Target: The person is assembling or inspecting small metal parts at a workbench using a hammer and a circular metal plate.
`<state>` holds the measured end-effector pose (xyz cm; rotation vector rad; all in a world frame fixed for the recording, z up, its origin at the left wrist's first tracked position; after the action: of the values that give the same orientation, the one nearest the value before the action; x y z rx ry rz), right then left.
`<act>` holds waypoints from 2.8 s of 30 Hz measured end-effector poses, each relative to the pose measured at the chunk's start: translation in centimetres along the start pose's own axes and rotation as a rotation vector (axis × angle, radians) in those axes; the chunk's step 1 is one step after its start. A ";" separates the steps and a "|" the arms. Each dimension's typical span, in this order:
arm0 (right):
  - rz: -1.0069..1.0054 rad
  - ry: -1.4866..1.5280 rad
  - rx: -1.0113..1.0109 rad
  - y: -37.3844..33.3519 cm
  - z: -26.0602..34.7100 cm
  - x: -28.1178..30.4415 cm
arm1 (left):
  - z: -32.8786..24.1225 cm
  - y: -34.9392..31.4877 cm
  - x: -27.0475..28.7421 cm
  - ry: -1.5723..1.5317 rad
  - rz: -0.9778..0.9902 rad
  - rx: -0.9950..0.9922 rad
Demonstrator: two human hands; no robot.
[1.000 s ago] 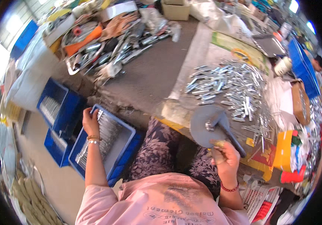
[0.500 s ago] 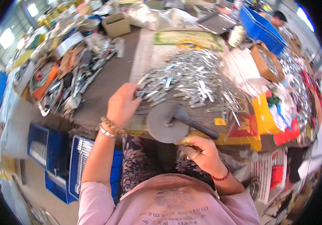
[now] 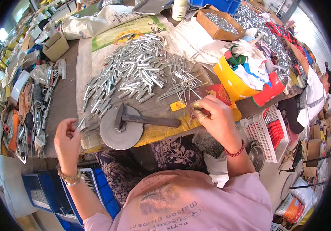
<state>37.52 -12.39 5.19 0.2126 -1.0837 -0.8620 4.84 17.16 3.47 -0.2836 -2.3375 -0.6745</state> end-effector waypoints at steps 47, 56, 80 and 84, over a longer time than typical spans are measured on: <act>0.236 0.268 0.480 -0.5 14.8 -11.2 | -6.5 -7.3 -3.8 -0.171 0.053 -0.255; 0.261 0.301 0.520 -0.4 15.4 -11.4 | -6.4 -7.5 -3.9 -0.186 0.058 -0.227; 0.165 0.282 0.704 -1.3 16.1 -12.0 | -6.4 -7.2 -4.1 -0.187 0.041 -0.263; 0.148 0.325 0.709 -1.6 15.9 -12.0 | -6.6 -7.4 -4.1 -0.188 0.049 -0.250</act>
<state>21.10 -1.15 3.78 0.8234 -1.0438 -0.2657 8.80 7.32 2.02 -0.5355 -2.4133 -0.9533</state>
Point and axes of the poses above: each hand's wrist, its own y-axis towards the middle knuckle, its own x-axis out of the back of the hand, z = x × y, the point moved 10 cm from there along y, towards the middle knuckle, and after that the axes turned 8 degrees about -z, right-handed, at the moved point
